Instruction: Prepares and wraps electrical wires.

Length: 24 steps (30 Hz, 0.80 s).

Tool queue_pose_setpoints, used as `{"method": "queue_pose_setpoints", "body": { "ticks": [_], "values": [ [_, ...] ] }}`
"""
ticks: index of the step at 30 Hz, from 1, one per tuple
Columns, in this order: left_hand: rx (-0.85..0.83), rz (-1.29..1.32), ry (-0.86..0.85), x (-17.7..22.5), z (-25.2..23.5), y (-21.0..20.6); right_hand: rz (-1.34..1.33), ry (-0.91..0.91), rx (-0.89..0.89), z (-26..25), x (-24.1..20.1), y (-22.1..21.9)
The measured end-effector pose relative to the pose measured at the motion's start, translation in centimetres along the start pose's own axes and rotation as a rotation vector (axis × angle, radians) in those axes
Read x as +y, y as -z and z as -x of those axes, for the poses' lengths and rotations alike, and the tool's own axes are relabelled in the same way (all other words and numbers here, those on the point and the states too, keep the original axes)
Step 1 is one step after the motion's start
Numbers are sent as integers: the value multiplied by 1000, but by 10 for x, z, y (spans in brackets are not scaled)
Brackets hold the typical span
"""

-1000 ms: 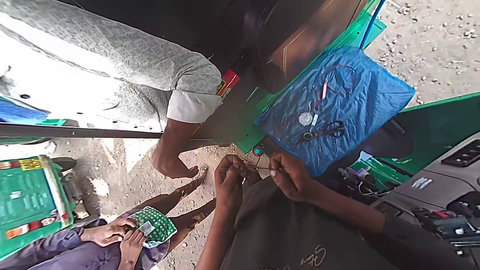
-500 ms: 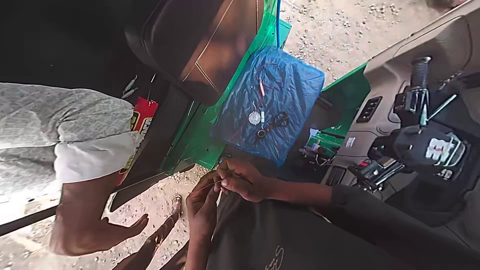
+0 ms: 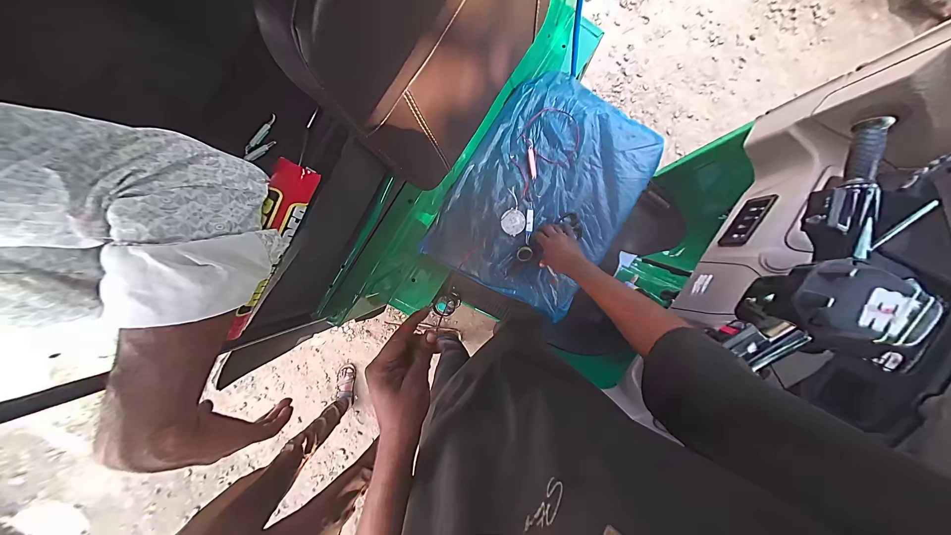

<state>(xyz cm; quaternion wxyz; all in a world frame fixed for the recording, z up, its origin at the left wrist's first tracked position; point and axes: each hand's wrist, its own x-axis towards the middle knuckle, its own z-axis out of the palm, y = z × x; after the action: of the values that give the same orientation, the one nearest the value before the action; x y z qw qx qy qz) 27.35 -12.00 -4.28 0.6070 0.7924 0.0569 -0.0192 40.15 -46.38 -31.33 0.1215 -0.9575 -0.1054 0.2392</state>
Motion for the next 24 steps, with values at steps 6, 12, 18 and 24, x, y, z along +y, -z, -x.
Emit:
{"method": "queue_pose_setpoints", "body": {
  "ticks": [6,12,18,24],
  "values": [
    [4,68,59,2,-19,-1,134,328,-192,-8,5,22],
    [76,132,69,2,-33,-1,52,234,-270,16,9,22],
    [146,153,105,2,-42,-2,-565,-30,-257,54,9,27],
    [40,206,161,-18,-44,-13,-1312,-78,-290,91,-32,37]
  ]
}}
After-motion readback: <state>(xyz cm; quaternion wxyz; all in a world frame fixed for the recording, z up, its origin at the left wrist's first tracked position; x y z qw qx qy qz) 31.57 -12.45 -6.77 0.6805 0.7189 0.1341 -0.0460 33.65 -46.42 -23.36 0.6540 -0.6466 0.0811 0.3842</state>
